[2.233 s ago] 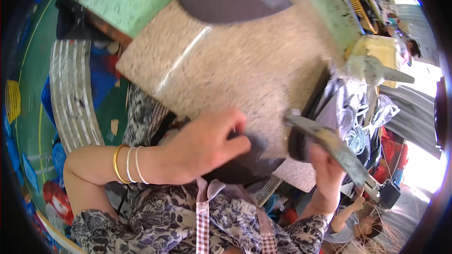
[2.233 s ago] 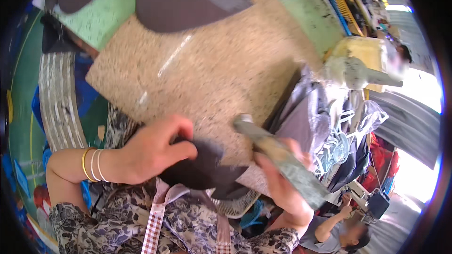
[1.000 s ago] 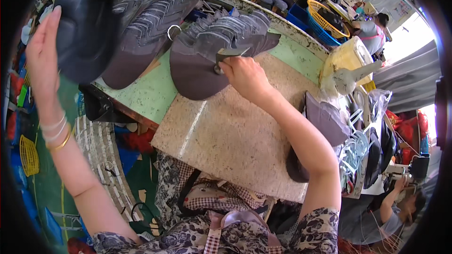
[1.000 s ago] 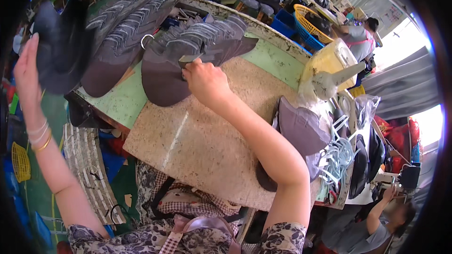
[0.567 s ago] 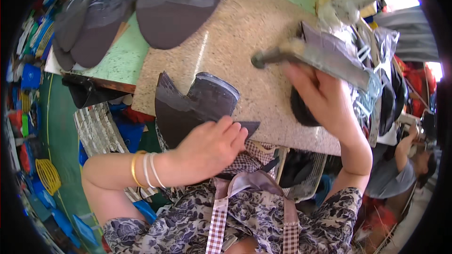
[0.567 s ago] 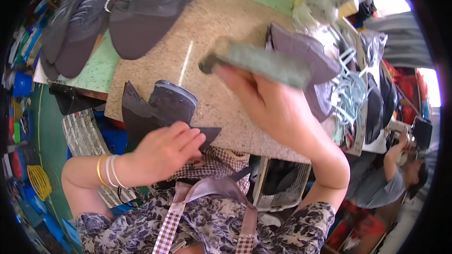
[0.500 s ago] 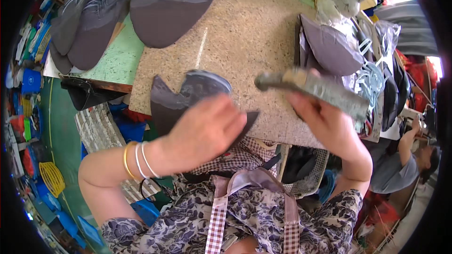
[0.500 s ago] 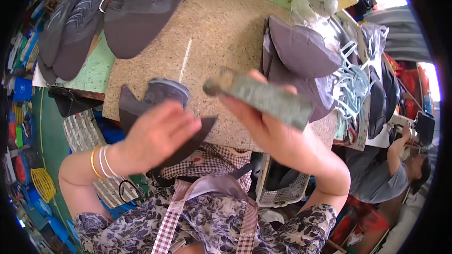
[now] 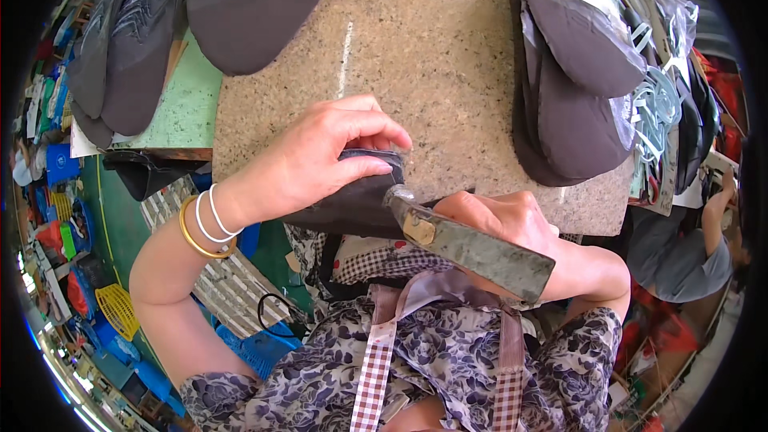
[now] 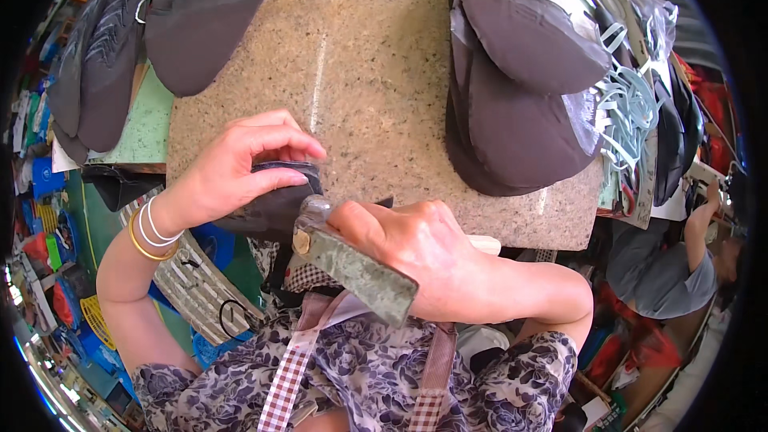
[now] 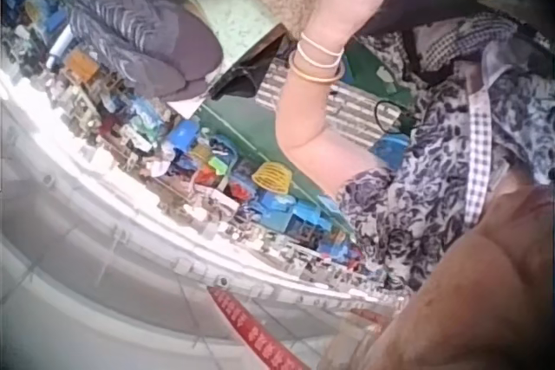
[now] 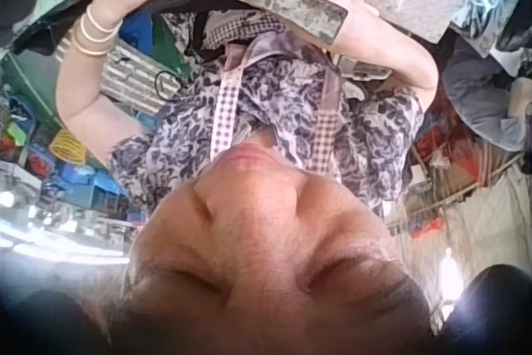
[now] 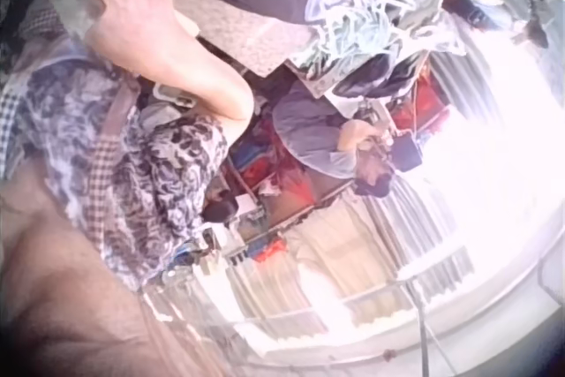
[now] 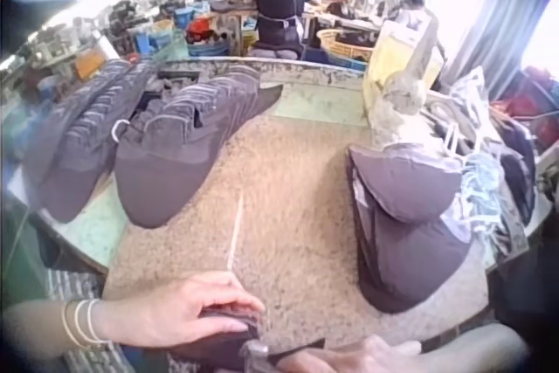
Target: The person processes shoe components by picking up pieces from a stack one by one, folding their edges, hammering along the folds with a hammer on a stone block, and placing each finished piece onto a stack.
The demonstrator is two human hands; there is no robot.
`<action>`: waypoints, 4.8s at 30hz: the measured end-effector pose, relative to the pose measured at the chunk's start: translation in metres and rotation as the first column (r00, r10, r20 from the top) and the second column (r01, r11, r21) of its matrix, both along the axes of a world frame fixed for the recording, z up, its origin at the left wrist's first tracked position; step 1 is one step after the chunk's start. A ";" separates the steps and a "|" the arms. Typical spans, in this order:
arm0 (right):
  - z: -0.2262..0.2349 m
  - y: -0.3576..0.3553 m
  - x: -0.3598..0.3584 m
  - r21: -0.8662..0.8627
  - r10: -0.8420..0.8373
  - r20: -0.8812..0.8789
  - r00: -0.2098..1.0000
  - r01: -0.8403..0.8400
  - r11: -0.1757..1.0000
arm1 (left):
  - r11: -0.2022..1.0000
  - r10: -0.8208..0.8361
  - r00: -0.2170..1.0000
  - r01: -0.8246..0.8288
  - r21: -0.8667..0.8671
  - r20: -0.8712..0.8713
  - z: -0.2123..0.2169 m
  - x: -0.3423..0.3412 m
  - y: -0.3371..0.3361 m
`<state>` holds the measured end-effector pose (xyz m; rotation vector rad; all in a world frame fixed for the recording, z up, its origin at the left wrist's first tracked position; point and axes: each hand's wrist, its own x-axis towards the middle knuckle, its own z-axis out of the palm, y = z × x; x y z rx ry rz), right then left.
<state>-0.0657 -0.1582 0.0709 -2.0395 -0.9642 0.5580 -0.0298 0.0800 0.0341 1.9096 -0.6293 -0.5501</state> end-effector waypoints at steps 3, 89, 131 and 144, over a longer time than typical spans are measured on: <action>-0.010 0.005 0.002 -0.013 0.020 0.026 0.999 -0.020 1.000 | 0.995 0.024 0.984 -0.041 0.096 0.177 0.000 0.003 0.006; 0.016 0.064 0.045 -0.383 -0.053 0.031 0.998 0.061 0.922 | 0.968 0.238 0.872 -0.250 -0.029 0.428 -0.027 -0.031 0.053; 0.015 0.069 0.047 -0.383 0.081 0.092 0.992 -0.040 0.923 | 0.944 0.326 0.825 -0.309 -0.114 0.462 -0.034 -0.034 0.061; 0.017 0.078 0.061 -0.244 0.252 0.161 0.954 -0.209 0.947 | 0.875 0.356 0.645 -0.485 0.002 0.676 -0.030 -0.060 0.050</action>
